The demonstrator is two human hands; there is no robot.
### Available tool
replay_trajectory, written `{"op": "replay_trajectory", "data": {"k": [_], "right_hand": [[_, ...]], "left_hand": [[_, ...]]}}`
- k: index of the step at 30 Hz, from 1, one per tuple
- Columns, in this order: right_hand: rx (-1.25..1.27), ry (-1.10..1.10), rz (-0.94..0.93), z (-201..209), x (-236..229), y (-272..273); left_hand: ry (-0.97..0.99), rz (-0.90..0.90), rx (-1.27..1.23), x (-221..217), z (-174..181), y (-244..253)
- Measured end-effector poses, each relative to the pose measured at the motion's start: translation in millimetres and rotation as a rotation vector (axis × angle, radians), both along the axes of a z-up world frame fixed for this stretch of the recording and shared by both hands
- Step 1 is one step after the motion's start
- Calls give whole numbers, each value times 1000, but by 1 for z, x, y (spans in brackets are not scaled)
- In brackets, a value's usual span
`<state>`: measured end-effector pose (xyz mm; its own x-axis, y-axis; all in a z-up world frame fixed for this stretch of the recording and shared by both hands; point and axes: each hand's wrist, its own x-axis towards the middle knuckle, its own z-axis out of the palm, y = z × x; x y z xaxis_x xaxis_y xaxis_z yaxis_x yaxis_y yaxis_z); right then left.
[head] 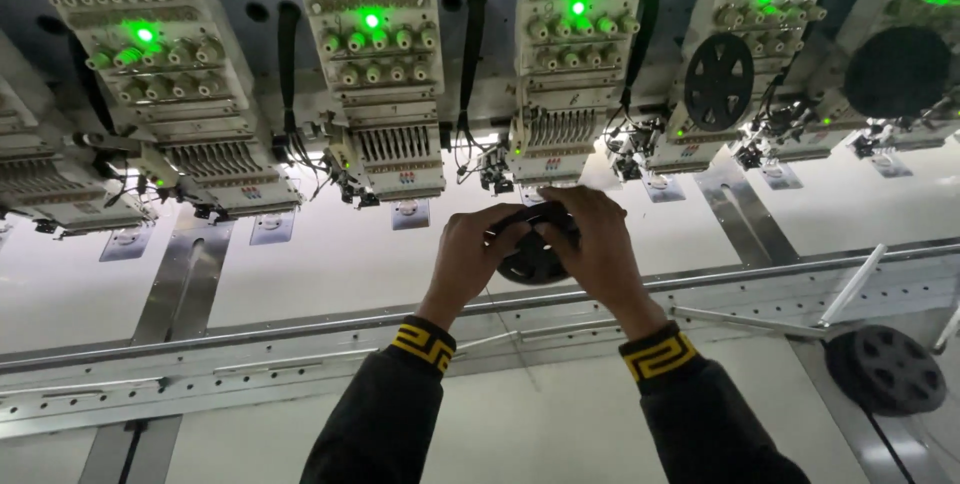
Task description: Threading and setting up an industrial multi-head embroidery machine by mounting reels and feeding thread.
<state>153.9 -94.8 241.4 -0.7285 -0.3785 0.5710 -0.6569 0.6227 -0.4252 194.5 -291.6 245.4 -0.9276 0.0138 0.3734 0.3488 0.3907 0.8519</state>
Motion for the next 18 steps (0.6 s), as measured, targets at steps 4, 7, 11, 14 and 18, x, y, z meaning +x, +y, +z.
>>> {"op": "replay_trajectory", "data": {"k": [4,7,11,14,18], "right_hand": [[-129,-202,-24,22,-1,2],[-181,-248,21,38,11,7],[-274,-219,32,53,16,9],[-323,-188,35,48,9,16],[-436,-205,56,44,12,22]], "left_hand": [[44,-71,186,1,7,-12],[63,-119,252,9,1,-21],[102,-78,150,23,3,-19],[128,-37,159,24,-11,-15],[135,13,202,22,-34,-6]]}}
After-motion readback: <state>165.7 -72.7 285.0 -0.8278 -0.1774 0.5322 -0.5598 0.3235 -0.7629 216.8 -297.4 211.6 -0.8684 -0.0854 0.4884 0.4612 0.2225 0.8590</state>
